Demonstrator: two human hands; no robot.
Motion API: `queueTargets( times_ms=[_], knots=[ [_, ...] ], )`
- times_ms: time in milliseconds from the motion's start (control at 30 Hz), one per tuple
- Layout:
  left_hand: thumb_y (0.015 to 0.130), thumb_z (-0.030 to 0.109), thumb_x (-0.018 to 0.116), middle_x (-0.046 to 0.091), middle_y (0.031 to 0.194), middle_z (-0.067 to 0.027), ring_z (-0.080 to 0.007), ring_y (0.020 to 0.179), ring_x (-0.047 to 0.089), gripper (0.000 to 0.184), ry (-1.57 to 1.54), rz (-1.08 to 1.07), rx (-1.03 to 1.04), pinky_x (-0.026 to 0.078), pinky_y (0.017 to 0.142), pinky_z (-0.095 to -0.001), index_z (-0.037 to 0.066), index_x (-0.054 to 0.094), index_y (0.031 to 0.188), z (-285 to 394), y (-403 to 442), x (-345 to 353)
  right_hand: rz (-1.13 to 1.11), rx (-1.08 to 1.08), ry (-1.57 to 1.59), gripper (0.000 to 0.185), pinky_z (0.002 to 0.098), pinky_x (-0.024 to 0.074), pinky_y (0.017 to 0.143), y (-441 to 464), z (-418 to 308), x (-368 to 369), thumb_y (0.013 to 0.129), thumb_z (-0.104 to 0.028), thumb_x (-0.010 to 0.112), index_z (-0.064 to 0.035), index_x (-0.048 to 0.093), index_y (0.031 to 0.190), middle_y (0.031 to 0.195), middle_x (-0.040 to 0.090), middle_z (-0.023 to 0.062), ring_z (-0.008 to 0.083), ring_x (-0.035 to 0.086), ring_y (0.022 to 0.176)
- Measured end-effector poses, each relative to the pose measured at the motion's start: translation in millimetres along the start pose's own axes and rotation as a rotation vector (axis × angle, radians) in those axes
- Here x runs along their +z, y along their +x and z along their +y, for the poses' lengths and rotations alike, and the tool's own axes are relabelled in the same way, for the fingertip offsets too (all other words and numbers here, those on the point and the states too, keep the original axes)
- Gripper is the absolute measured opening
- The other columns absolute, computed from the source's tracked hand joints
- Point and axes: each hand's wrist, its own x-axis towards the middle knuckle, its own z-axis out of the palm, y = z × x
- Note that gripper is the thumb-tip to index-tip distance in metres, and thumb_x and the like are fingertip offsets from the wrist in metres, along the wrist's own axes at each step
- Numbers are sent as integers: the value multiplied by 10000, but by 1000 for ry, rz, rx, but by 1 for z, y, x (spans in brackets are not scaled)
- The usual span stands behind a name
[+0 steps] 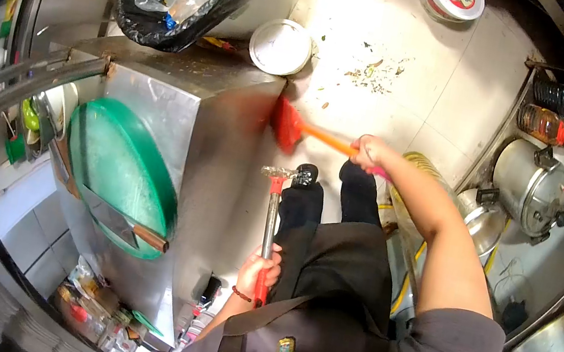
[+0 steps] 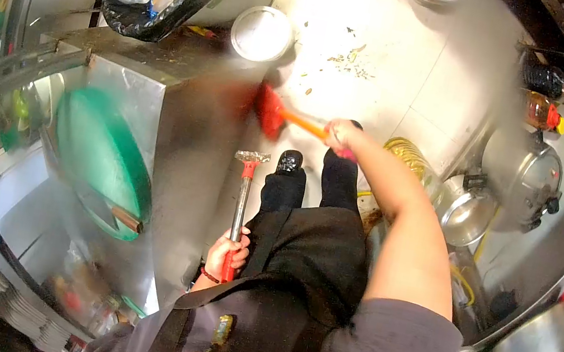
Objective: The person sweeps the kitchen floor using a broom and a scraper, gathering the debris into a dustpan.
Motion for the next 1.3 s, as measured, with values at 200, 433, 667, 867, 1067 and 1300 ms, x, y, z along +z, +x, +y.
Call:
queueTargets(
  times_ms=[200,433,667,867,1067,1300],
  knots=[
    [737,13,480,417,715,-36,-96,474,384,318,43,91,99,283,356,-195,51,473,1052,0,14,91,36,92,-1,406,297,482,457,-33,49,-152,775,-147,575,-31,529,1161,696,603,129,165,569,495],
    [738,23,502,407,708,-28,-90,485,380,315,-16,91,-5,290,367,-189,47,474,1052,4,39,139,114,-69,222,376,320,465,421,-52,15,-153,758,-146,593,-11,543,1107,666,591,109,174,552,460],
    [722,18,490,419,720,-49,-94,477,387,323,38,122,79,307,365,-191,43,473,1044,13,42,150,171,-41,16,399,283,407,343,-57,54,-220,821,-117,507,-54,483,1215,546,501,80,139,463,365],
    [739,30,485,443,736,-50,-92,499,403,300,-140,119,46,317,373,-189,43,482,1039,13,57,147,234,-268,-81,355,349,470,747,-106,43,-113,710,-100,582,-79,587,1065,897,620,205,276,621,809],
    [733,15,494,449,745,-39,-89,472,398,324,-57,55,84,313,362,-190,36,470,1055,30,43,161,157,-93,-448,196,393,481,629,3,98,-133,710,-125,556,-51,627,876,776,612,219,332,606,708],
    [750,29,496,458,738,-23,-90,487,416,298,-34,-22,9,310,389,-202,53,477,1046,48,67,141,308,-113,-526,143,429,462,591,-102,36,-215,786,-131,535,-24,561,877,719,574,247,394,578,693]
  ],
)
